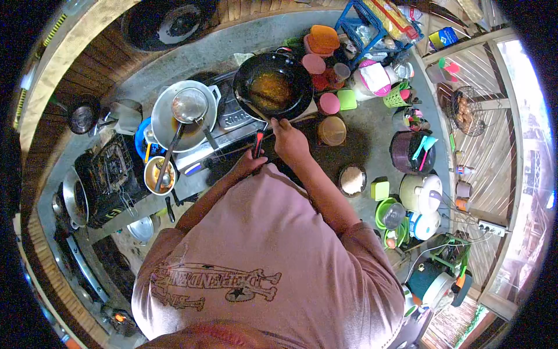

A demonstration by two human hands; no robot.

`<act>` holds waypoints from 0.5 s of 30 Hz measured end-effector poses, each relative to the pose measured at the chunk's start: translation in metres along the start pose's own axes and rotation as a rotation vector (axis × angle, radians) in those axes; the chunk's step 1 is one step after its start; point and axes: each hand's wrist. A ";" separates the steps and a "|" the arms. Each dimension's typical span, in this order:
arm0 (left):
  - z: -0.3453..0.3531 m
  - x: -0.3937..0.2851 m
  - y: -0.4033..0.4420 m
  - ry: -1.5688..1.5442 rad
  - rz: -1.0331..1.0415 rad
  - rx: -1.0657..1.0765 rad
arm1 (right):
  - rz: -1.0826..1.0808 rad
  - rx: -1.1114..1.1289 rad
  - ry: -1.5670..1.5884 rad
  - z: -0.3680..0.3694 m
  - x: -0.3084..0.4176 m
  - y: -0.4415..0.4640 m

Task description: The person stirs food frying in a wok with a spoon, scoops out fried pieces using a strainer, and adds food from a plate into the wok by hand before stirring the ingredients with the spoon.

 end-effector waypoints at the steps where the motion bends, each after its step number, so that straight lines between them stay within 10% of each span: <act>1: -0.002 0.000 0.002 0.091 -0.022 -0.023 | 0.003 -0.004 0.001 0.001 -0.003 -0.003; 15: -0.010 0.025 0.014 0.027 0.117 0.029 | 0.080 0.134 -0.055 -0.015 -0.016 -0.018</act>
Point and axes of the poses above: each hand's wrist, its own y-axis towards the middle knuckle, its own z-axis out of the palm, x = y × z, and after that the axes turned 5 degrees about x, right-handed
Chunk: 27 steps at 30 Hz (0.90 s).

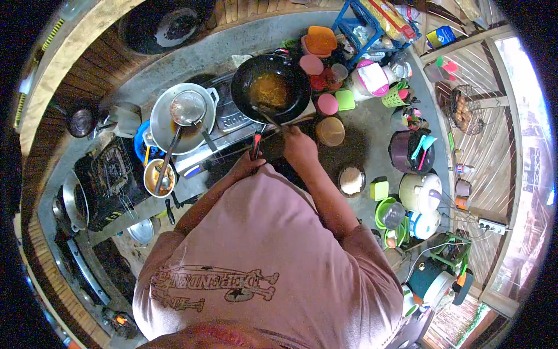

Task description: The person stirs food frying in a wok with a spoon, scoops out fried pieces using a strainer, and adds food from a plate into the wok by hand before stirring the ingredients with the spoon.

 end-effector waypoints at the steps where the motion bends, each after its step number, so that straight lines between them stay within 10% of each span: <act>1: 0.002 -0.007 -0.004 -0.030 0.035 -0.002 | 0.051 0.009 -0.028 -0.008 -0.004 -0.006; 27: 0.004 -0.038 -0.019 -0.144 -0.136 -0.038 | 0.223 -0.075 -0.045 -0.049 -0.077 -0.038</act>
Point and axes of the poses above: each hand's wrist, its own y-axis towards the middle knuckle, its own z-axis out of the palm, x = y × z, and after that the axes turned 5 degrees about x, right-handed
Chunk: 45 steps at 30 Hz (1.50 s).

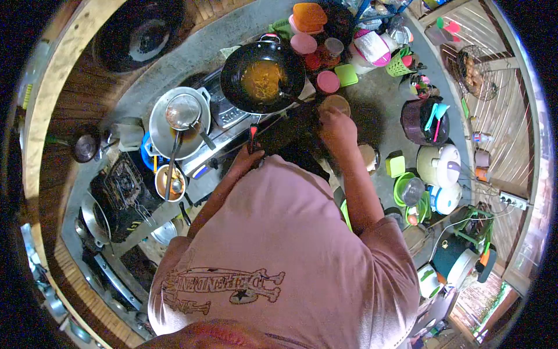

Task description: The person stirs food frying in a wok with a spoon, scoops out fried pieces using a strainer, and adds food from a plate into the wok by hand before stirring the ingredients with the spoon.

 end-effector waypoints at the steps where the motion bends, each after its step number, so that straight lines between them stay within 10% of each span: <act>1: 0.000 -0.003 0.000 0.014 0.002 0.002 | 0.006 -0.009 0.010 -0.003 -0.001 0.002; 9: -0.003 0.016 0.007 0.134 -0.024 -0.051 | 0.078 0.296 0.029 -0.008 -0.001 0.040; 17: 0.032 -0.047 -0.022 0.252 -0.119 -0.237 | -0.135 0.025 0.239 -0.038 -0.033 0.052; 45: 0.066 0.013 0.004 0.039 -0.097 -0.424 | -0.479 0.246 0.375 0.023 -0.028 0.126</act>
Point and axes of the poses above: each hand's wrist, its own y-axis towards the middle knuckle, its own z-axis out of the palm, x = y × z, and after that the axes turned 5 degrees about x, right-handed
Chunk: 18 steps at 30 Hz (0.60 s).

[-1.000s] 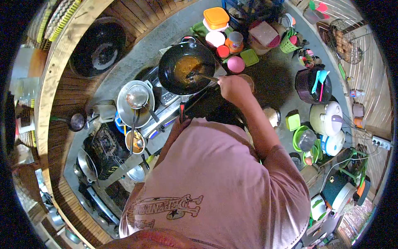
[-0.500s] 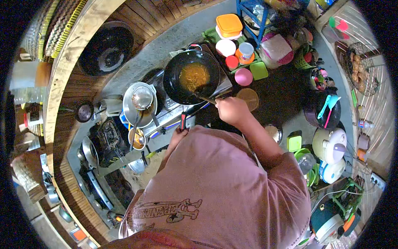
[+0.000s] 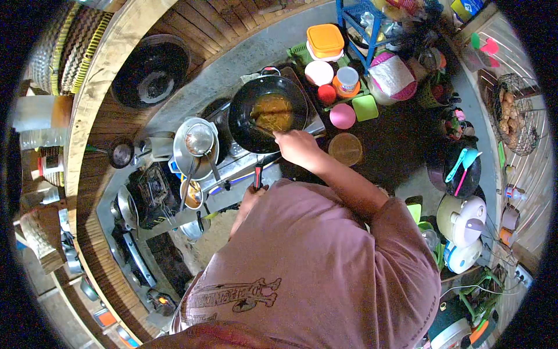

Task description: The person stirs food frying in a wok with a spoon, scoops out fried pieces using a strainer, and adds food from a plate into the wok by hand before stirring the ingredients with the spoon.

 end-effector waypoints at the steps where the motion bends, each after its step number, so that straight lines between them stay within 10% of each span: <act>1: 0.002 0.000 -0.002 -0.061 -0.034 -0.031 | 0.048 0.018 -0.015 -0.001 0.002 0.005; 18: -0.009 -0.038 -0.011 -0.042 -0.116 -0.020 | 0.269 0.128 0.016 -0.030 -0.125 0.055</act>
Point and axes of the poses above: each hand's wrist, its own y-axis towards the middle knuckle, its own z-axis out of the palm, x = y × z, and after that the axes turned 5 degrees about x, right-handed
